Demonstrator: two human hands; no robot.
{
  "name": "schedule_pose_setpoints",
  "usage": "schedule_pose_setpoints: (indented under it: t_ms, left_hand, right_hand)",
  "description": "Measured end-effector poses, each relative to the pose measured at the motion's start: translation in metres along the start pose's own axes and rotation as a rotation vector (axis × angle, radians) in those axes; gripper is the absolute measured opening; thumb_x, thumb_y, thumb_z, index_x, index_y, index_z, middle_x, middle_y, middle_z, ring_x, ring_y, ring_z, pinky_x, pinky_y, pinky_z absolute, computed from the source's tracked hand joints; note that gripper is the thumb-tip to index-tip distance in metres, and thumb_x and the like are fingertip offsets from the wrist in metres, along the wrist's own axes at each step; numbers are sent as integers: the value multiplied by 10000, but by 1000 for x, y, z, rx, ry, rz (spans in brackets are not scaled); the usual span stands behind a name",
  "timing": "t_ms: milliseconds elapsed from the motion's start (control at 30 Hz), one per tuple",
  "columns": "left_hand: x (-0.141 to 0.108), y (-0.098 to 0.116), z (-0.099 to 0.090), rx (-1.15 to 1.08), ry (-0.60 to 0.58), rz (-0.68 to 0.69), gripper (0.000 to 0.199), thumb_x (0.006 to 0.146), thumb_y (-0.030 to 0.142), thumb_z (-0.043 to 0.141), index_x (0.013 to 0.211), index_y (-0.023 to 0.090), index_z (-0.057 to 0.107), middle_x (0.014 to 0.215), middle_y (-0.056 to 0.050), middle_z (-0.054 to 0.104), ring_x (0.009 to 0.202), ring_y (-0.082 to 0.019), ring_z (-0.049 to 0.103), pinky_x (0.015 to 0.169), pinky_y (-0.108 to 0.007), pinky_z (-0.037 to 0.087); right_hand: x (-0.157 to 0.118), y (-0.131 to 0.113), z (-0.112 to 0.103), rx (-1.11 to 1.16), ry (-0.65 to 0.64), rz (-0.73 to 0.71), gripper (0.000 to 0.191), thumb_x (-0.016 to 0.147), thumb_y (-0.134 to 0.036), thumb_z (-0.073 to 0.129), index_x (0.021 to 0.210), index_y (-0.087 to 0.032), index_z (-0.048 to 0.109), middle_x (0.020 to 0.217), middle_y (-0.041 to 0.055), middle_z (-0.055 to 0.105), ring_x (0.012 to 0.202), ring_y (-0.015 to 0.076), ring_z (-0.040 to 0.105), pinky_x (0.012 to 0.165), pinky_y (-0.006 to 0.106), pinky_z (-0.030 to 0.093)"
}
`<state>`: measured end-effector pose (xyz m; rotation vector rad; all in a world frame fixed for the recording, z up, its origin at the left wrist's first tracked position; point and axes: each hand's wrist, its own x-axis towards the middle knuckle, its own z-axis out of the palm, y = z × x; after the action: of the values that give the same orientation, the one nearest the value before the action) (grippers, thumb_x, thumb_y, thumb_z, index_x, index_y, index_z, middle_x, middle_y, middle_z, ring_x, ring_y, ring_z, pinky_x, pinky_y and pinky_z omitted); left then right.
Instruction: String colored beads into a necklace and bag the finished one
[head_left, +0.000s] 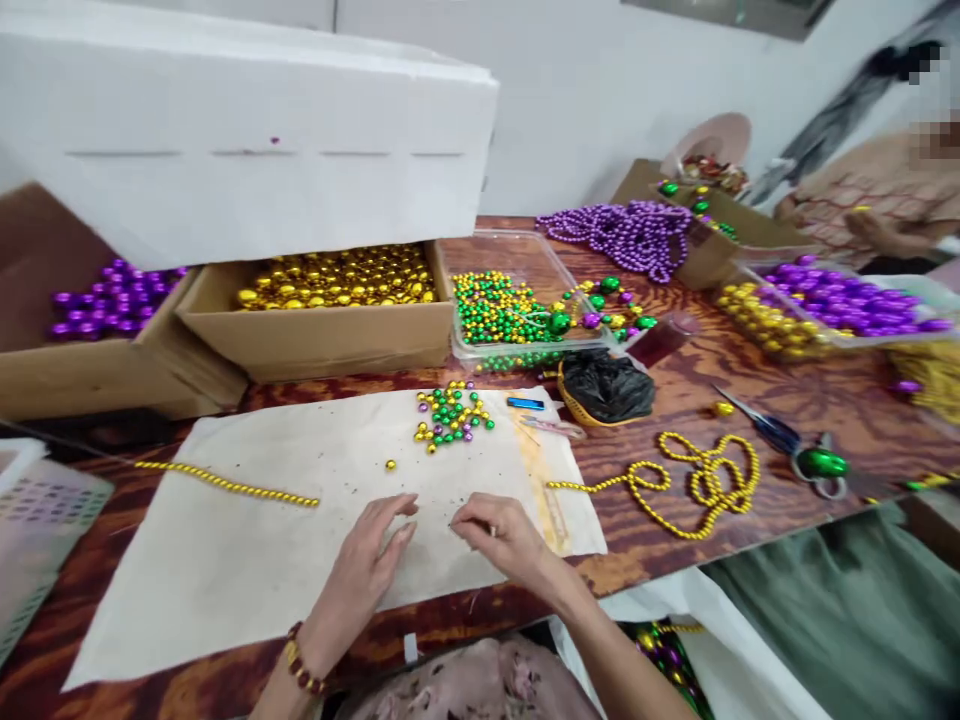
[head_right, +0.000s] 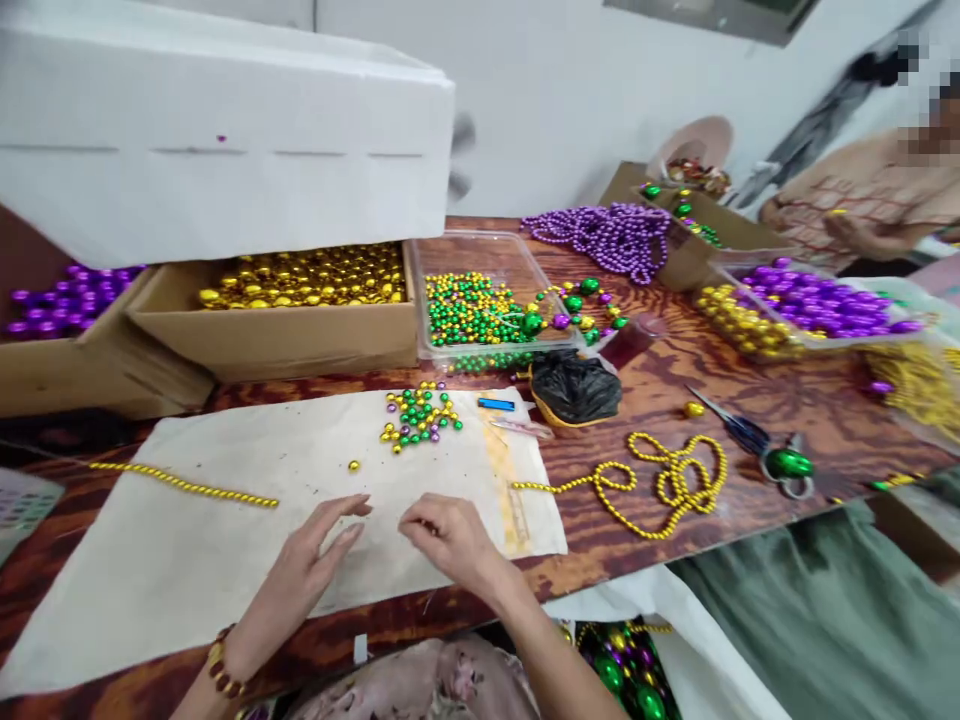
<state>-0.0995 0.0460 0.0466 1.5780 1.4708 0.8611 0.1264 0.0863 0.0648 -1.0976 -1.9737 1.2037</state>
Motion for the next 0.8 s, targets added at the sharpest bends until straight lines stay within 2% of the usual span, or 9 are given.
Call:
schedule_pose_setpoints:
  t_ms: [100, 167, 300, 400, 467, 567, 667, 800]
  left_hand:
    - [13, 15, 20, -114, -135, -6, 329, 947, 449, 521, 1179, 262, 661, 1163, -71, 701, 1082, -241, 646, 985, -381, 476]
    - [23, 22, 33, -150, -171, -8, 319, 948, 453, 521, 1137, 249, 677, 1132, -71, 716, 1032, -235, 668, 935, -356, 498]
    - [49, 31, 43, -85, -197, 39, 303, 956, 443, 510, 1104, 245, 685, 1160, -72, 702, 1083, -236, 648, 946, -345, 477]
    - [70, 38, 46, -13, -309, 86, 289, 964, 421, 503, 1103, 247, 686, 1132, -68, 704, 1054, -227, 651, 919, -333, 472]
    - [83, 43, 51, 29, -355, 124, 276, 972, 392, 489, 1073, 237, 694, 1083, -66, 715, 996, -220, 661, 882, -327, 473]
    - [99, 47, 60, 72, -304, 153, 268, 980, 352, 470, 1051, 214, 689, 1042, -73, 720, 950, -219, 663, 855, -330, 477]
    - [119, 46, 70, 172, -246, 204, 237, 980, 311, 476, 1063, 204, 670, 1046, -78, 710, 969, -226, 645, 885, -353, 477]
    - [156, 44, 92, 422, -226, 437, 220, 960, 182, 475, 1089, 173, 654, 1062, -100, 670, 1096, -267, 534, 956, -416, 441]
  right_hand:
    - [5, 0, 5, 60, 104, 12, 209, 941, -261, 546, 805, -211, 697, 718, 3, 642, 667, 137, 591, 640, 244, 432]
    - [6, 6, 3, 144, 182, 49, 202, 927, -294, 565, 787, -207, 682, 725, 1, 638, 638, 127, 584, 615, 237, 440]
    - [-1, 32, -8, 567, 278, 205, 233, 849, -422, 664, 793, -196, 659, 821, 14, 677, 545, 109, 605, 531, 226, 462]
    - [-8, 50, -15, 862, 341, 303, 278, 787, -435, 732, 755, -183, 619, 902, 45, 729, 488, 112, 631, 489, 226, 465]
    - [-11, 58, -17, 993, 391, 322, 293, 760, -415, 760, 730, -179, 588, 862, 48, 743, 456, 109, 623, 470, 218, 455]
    - [-12, 66, -18, 1129, 423, 335, 312, 744, -398, 777, 709, -182, 555, 684, 17, 713, 426, 105, 593, 453, 203, 439]
    - [-11, 72, -16, 1142, 395, 366, 312, 743, -396, 793, 720, -183, 565, 584, -20, 656, 426, 97, 560, 455, 199, 437]
    - [-11, 80, -12, 1107, 377, 417, 337, 682, -418, 848, 803, -178, 643, 609, -22, 668, 448, 97, 559, 452, 203, 440]
